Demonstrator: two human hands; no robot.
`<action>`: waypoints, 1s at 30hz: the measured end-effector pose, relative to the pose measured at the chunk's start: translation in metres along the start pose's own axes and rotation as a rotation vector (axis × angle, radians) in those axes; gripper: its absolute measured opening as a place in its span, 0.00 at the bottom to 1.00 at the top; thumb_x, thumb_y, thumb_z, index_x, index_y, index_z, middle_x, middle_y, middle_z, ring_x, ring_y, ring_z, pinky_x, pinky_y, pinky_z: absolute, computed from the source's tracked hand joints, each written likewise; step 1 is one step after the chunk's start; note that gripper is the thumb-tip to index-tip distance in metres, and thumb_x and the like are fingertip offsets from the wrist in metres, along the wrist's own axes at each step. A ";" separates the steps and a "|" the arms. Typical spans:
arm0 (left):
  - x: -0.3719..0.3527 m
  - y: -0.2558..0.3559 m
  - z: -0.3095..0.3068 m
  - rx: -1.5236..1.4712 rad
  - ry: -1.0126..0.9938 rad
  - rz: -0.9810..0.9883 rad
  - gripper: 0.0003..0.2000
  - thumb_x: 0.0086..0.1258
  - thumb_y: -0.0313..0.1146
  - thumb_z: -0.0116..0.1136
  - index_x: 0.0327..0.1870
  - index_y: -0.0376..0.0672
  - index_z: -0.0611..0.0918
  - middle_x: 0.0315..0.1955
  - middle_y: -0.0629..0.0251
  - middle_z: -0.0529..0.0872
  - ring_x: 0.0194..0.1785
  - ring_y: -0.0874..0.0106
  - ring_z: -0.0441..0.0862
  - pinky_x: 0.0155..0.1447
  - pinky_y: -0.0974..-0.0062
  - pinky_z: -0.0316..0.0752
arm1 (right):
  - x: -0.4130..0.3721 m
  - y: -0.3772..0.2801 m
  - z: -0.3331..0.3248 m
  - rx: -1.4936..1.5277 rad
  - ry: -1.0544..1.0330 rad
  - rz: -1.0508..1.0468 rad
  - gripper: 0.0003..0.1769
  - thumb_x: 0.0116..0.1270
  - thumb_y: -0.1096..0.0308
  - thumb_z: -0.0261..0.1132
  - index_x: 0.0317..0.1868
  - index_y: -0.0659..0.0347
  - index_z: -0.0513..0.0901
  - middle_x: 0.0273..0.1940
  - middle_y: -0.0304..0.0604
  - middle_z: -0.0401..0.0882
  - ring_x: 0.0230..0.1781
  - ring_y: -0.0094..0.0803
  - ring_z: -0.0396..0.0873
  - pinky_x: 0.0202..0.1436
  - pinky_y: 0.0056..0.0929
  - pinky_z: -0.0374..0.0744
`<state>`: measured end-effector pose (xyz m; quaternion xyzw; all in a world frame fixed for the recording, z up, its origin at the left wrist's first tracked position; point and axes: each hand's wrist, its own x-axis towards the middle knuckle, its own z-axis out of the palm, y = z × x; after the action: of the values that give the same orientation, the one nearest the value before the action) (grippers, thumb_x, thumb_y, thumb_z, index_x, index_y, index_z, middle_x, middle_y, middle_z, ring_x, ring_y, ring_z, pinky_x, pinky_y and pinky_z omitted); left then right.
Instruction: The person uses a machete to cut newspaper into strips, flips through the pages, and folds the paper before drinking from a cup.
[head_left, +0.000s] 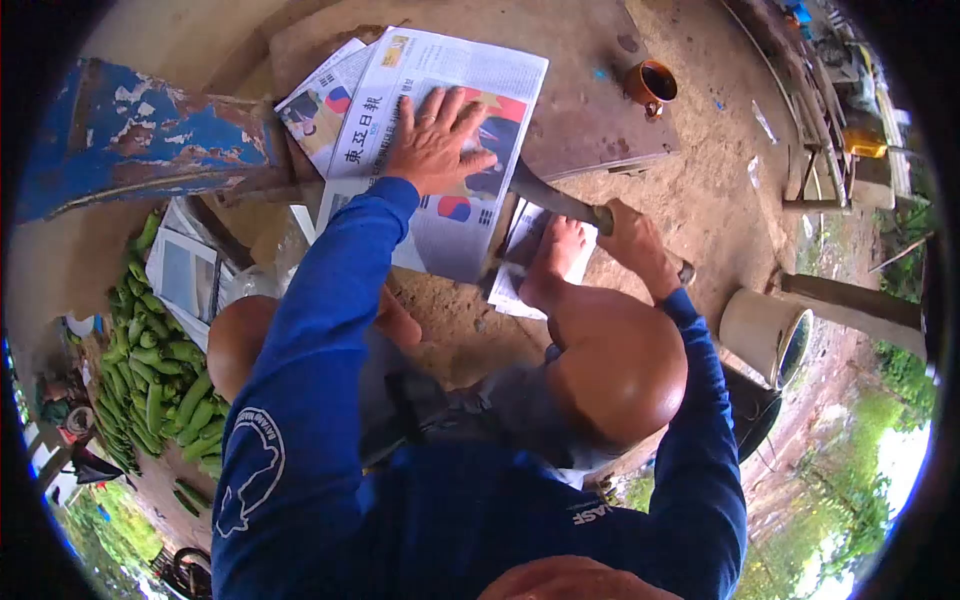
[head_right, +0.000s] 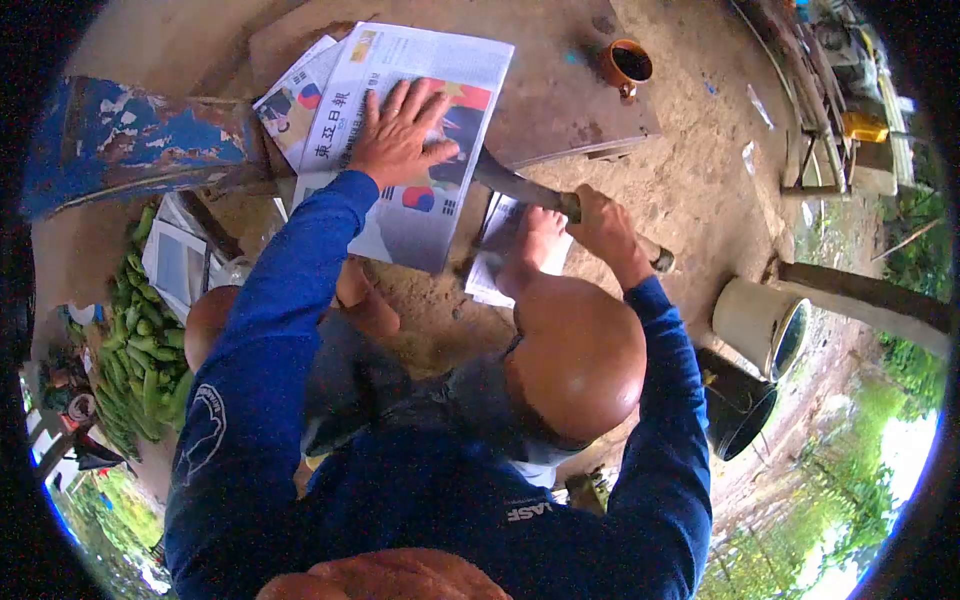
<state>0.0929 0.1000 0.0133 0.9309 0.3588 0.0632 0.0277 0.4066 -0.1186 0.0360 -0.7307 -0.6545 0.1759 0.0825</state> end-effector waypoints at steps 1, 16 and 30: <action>0.000 -0.002 0.001 -0.002 0.033 0.003 0.43 0.72 0.72 0.46 0.82 0.56 0.62 0.82 0.56 0.57 0.84 0.48 0.51 0.78 0.26 0.41 | -0.001 0.000 -0.001 0.008 0.014 -0.012 0.21 0.56 0.63 0.75 0.47 0.57 0.78 0.38 0.56 0.87 0.41 0.57 0.87 0.41 0.52 0.84; -0.005 -0.003 0.005 -0.042 0.071 0.123 0.41 0.70 0.71 0.50 0.79 0.56 0.67 0.81 0.59 0.59 0.84 0.52 0.53 0.79 0.27 0.40 | -0.004 -0.004 -0.002 0.054 -0.008 0.084 0.22 0.57 0.62 0.73 0.50 0.61 0.78 0.38 0.62 0.86 0.43 0.62 0.85 0.44 0.56 0.83; 0.036 0.004 0.012 0.074 0.048 0.059 0.39 0.75 0.72 0.40 0.82 0.61 0.64 0.83 0.66 0.56 0.84 0.53 0.50 0.76 0.21 0.42 | 0.044 -0.016 0.016 0.043 0.042 0.089 0.24 0.58 0.61 0.71 0.53 0.64 0.80 0.45 0.63 0.86 0.47 0.60 0.86 0.48 0.53 0.84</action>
<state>0.1240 0.1208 0.0050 0.9396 0.3339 0.0729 -0.0171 0.3894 -0.0744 0.0205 -0.7606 -0.6155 0.1782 0.1043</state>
